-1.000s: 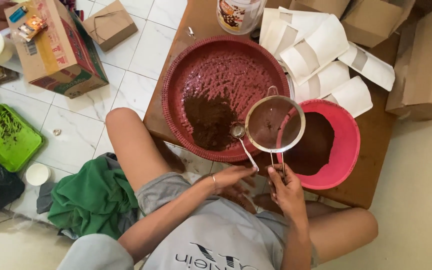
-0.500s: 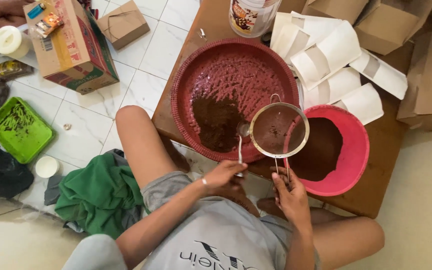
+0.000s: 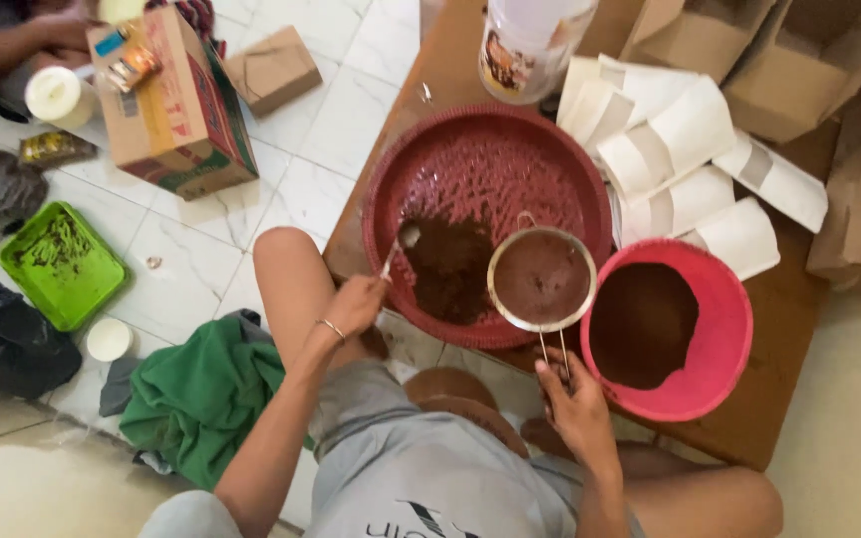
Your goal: The person sits on the floor and uses a spoon to transfer a dark brown powder from a large red tray into a metal sieve. They then shake the sieve over a pink bowl to sift the powder, repeating the process multiple times.
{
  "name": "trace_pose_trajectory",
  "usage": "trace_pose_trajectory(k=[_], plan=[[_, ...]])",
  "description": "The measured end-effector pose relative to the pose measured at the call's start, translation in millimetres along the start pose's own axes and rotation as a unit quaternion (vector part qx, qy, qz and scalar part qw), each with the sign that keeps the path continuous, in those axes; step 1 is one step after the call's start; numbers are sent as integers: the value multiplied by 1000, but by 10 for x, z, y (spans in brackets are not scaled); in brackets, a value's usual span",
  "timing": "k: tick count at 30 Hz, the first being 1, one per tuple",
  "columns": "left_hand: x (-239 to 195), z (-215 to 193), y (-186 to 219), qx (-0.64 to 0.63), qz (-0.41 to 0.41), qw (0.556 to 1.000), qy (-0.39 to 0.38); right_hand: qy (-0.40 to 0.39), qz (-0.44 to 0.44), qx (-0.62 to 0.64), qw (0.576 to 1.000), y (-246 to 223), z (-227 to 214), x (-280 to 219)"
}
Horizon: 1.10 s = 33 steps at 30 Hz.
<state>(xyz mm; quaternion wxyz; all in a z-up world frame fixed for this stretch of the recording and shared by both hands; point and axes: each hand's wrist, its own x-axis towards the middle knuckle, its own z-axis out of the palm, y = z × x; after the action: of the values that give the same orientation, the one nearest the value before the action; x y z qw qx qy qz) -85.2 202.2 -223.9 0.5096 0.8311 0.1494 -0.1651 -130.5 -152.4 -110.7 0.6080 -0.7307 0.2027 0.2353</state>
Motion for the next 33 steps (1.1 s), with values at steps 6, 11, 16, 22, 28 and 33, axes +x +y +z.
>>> trace_pose_trajectory(k=[6,11,16,22,28,33], plan=[[-72,169,-34,-337,-163,922,-98,3,-27,-36,999,28,53,51],[-182,140,9,-490,-157,845,-147,-12,-37,-28,999,18,103,135],[-257,22,48,-565,-125,798,-172,0,-22,-2,1000,4,122,139],[-322,-136,291,-541,-105,819,-157,-46,-49,55,996,-24,164,119],[-403,-168,579,-521,-47,831,-188,-48,-45,45,997,-14,268,176],[-523,-41,893,-26,72,995,-59,-108,-80,63,989,-1,399,326]])
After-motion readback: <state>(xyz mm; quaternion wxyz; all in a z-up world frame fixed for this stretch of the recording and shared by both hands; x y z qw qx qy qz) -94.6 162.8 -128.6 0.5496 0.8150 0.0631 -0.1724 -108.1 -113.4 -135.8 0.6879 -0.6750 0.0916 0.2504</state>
